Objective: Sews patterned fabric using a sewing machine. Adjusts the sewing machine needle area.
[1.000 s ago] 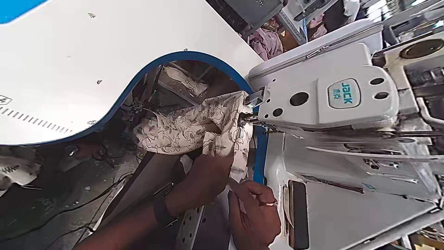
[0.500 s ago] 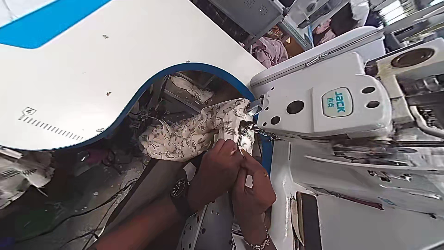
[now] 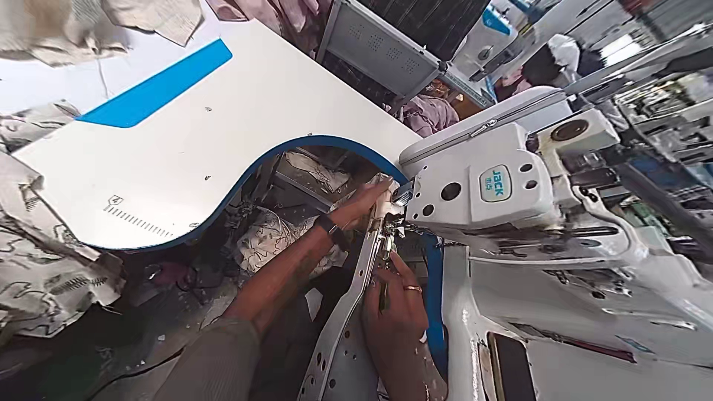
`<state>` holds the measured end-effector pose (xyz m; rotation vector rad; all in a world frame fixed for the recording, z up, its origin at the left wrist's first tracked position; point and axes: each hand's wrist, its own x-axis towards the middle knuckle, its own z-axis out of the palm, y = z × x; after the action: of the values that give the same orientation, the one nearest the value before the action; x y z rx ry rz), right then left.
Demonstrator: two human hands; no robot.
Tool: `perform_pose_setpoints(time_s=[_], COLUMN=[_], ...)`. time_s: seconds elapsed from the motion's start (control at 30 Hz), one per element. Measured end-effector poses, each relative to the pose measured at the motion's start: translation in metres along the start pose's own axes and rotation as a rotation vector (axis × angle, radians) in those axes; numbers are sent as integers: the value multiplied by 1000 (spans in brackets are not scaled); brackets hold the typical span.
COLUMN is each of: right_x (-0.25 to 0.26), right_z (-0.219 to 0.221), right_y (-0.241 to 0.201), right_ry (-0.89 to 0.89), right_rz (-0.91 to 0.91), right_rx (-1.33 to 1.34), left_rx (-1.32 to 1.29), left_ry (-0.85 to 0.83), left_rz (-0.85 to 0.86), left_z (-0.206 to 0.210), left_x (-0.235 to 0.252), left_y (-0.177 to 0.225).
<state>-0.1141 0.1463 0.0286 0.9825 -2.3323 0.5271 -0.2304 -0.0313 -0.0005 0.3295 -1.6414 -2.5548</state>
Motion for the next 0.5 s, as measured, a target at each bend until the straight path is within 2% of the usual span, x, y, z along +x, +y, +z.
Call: perform_pose_setpoints(time_s=[0.1, 0.17, 0.27, 0.33, 0.37, 0.4, 0.43, 0.47, 0.5], right_x=[-4, 0, 3, -6, -15, -17, -13, -7, -7], right_z=[-3, -3, -1, -22, -43, -61, -68, -68, -65], right_y=[3, 1, -7, -5, -5, -4, 0, 12, 28], right_ry=[-18, -20, -58, -126, -128, -63, 16, 51, 10], right_rz=[-4, -12, 1, 94, 174, 222, 213, 126, 18], right_rx=[-21, -40, 14, 128, 238, 353, 486, 652, 870], left_rx=[150, 115, 16, 50, 17, -51, -132, -147, -51], left_ry=[14, 59, 278, 404, 411, 358, 216, 21, -171], left_rz=[11, -70, -132, -53, 29, 171, 353, 505, 569], left_z=[5, 9, 11, 11, 10, 9, 15, 34, 60], left_x=[53, 54, 17, -17, -47, -80, -120, -171, -232], left_y=[19, -1, -43, -40, -25, 6, 43, 64, 69])
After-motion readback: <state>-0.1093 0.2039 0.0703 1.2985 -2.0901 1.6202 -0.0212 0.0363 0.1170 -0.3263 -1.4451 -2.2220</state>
